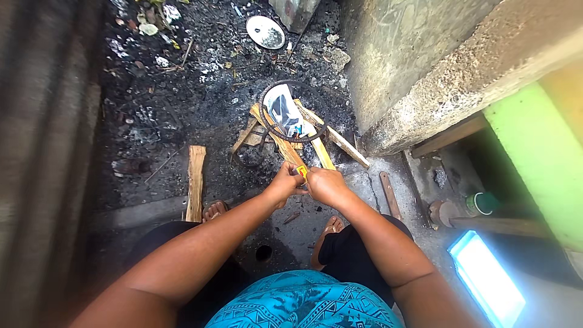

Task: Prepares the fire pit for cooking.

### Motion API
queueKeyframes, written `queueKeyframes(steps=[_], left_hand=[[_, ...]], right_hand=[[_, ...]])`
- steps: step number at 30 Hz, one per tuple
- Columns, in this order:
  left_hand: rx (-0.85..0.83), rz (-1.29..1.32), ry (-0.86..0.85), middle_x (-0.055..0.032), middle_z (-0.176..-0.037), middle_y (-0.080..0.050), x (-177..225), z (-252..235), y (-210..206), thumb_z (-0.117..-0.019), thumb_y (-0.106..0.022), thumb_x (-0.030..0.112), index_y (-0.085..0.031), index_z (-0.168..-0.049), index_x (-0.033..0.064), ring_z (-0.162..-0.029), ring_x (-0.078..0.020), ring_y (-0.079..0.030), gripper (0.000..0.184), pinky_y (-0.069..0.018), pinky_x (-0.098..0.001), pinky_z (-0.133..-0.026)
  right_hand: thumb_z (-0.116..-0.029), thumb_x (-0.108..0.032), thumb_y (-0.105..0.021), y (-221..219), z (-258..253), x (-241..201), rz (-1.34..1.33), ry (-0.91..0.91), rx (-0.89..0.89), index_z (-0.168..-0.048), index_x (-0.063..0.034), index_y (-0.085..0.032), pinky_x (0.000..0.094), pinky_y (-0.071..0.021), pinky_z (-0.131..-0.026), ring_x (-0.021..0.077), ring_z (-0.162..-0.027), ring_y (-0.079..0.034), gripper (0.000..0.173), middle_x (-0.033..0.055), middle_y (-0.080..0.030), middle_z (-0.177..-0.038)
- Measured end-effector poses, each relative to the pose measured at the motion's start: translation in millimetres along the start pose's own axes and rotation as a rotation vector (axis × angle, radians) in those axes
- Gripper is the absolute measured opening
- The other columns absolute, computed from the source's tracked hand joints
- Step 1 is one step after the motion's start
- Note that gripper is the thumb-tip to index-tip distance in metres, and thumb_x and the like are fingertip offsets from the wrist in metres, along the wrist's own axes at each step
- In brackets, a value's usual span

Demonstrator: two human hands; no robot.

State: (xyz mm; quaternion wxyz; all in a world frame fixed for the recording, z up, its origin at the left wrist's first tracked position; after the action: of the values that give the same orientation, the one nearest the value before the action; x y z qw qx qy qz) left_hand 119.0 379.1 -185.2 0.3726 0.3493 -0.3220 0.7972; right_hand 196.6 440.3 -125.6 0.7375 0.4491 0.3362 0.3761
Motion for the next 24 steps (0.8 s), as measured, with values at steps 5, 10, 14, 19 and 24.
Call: queueKeyframes(steps=[5,10,14,19,24], left_hand=[[0.005,-0.022,0.006,-0.0163,-0.107,-0.059,-0.3,-0.4,-0.1,-0.1002,-0.056,-0.003,-0.039,-0.126,0.0055,-0.086,-0.0257,-0.069,0.032,-0.0625,-0.0429,-0.074],[0.009,-0.020,0.006,-0.0163,-0.107,-0.059,0.1,0.2,-0.1,-0.0998,-0.056,-0.003,-0.039,-0.126,0.0053,-0.085,-0.0259,-0.069,0.032,-0.0624,-0.0429,-0.074],[0.005,-0.014,0.009,-0.0163,-0.107,-0.059,-0.4,-0.1,-0.2,-0.1001,-0.056,-0.003,-0.039,-0.126,0.0055,-0.085,-0.0258,-0.069,0.032,-0.0623,-0.0429,-0.074],[0.002,-0.010,0.010,-0.0162,-0.106,-0.059,-0.4,-0.1,-0.2,-0.1004,-0.056,-0.003,-0.039,-0.126,0.0055,-0.085,-0.0258,-0.070,0.031,-0.0625,-0.0430,-0.074],[0.002,-0.003,0.007,-0.0161,-0.106,-0.059,-0.1,0.7,-0.1,-0.1001,-0.056,-0.003,-0.039,-0.124,0.0056,-0.084,-0.0257,-0.069,0.031,-0.0625,-0.0427,-0.074]], right_hand=[[-0.0998,-0.020,-0.060,0.3,0.6,-0.3,-0.014,-0.009,-0.019,-0.100,-0.0024,-0.071,0.0538,-0.0557,-0.081,0.0325,-0.102,-0.069,0.020,0.0142,-0.069,-0.109],[-0.1001,-0.020,-0.060,-0.3,0.3,0.2,-0.003,-0.014,-0.026,-0.100,-0.0028,-0.071,0.0531,-0.0560,-0.081,0.0320,-0.102,-0.069,0.020,0.0136,-0.069,-0.109],[-0.1002,-0.020,-0.060,0.0,0.1,-0.6,-0.001,-0.013,-0.033,-0.099,-0.0024,-0.070,0.0532,-0.0560,-0.081,0.0322,-0.102,-0.069,0.021,0.0141,-0.069,-0.109],[-0.1003,-0.020,-0.060,0.0,0.5,-0.6,0.000,-0.011,-0.023,-0.099,-0.0025,-0.070,0.0527,-0.0561,-0.080,0.0322,-0.101,-0.069,0.021,0.0139,-0.069,-0.108],[-0.0997,-0.019,-0.060,-1.4,-0.3,0.2,-0.007,-0.011,-0.015,-0.100,-0.0025,-0.071,0.0530,-0.0560,-0.081,0.0321,-0.102,-0.069,0.020,0.0138,-0.069,-0.109]])
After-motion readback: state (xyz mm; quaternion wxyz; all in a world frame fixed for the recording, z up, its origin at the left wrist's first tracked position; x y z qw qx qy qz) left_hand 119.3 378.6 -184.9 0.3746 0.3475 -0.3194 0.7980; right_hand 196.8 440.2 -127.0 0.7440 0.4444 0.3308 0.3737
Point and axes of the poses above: each hand's wrist, its own z-axis away from the middle knuckle, its own y-axis out of the back of the hand, x = y × z, the point moved 7 cm from there along -z, towards the middle knuckle
